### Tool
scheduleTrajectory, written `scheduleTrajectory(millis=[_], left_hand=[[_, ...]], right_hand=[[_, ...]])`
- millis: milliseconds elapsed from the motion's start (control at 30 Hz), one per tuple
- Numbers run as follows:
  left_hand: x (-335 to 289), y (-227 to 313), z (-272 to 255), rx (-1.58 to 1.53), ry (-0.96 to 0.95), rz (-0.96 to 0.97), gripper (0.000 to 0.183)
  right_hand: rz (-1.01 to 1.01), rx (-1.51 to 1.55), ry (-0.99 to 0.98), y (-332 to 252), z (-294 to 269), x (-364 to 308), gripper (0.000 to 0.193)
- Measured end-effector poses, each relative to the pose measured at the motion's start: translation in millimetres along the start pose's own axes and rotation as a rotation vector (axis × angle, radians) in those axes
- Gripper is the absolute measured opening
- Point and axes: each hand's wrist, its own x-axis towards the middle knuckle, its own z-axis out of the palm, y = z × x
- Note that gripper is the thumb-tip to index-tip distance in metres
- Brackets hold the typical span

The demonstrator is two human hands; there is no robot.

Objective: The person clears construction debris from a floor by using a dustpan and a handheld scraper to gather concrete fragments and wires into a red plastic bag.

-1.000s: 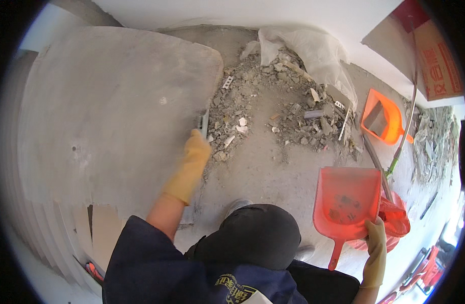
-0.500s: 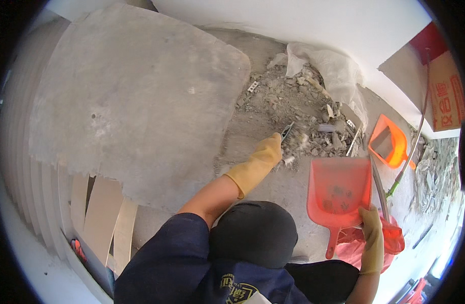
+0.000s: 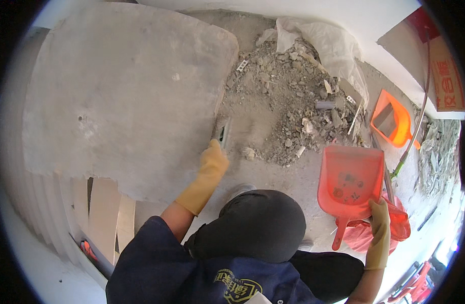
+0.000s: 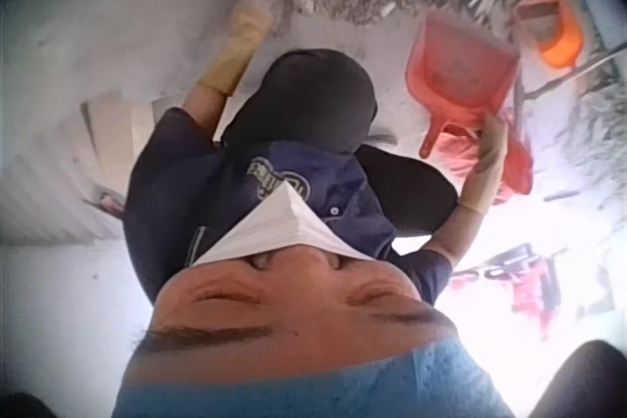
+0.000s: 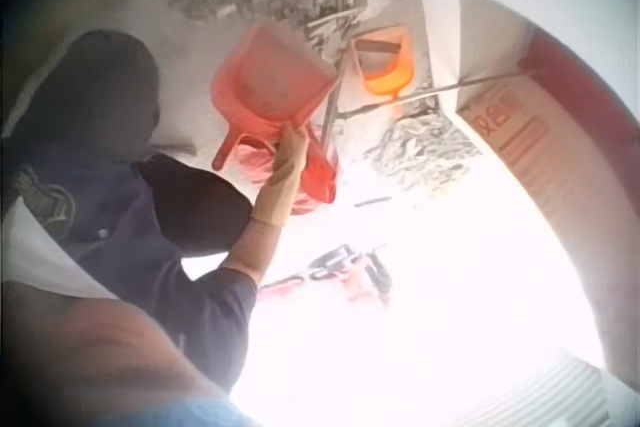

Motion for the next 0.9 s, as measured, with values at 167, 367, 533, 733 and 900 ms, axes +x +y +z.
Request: scheduleTrajectory(millis=[167,367,533,733,900], left_hand=[[12,-38,35,0.070,-0.071,-0.028,0.035],[-4,121,53,-0.157,-0.251,0.230,0.036],[9,159,40,-0.154,-0.251,0.394,0.037],[87,109,-65,-0.014,0.236,0.281,0.036],[162,134,-72,-0.020,0.226,0.136,0.028]], right_hand=[[-0.001,-0.064,-0.072,12,-12,12,0.030],[0.033,-0.121,0.015,-1,11,7,0.029],[-0.077,-0.423,0.101,-15,7,-10,0.031],[0.020,0.070,0.028,17,-19,-27,0.031],[0.070,0.005,0.097,23,-22,-26,0.032]])
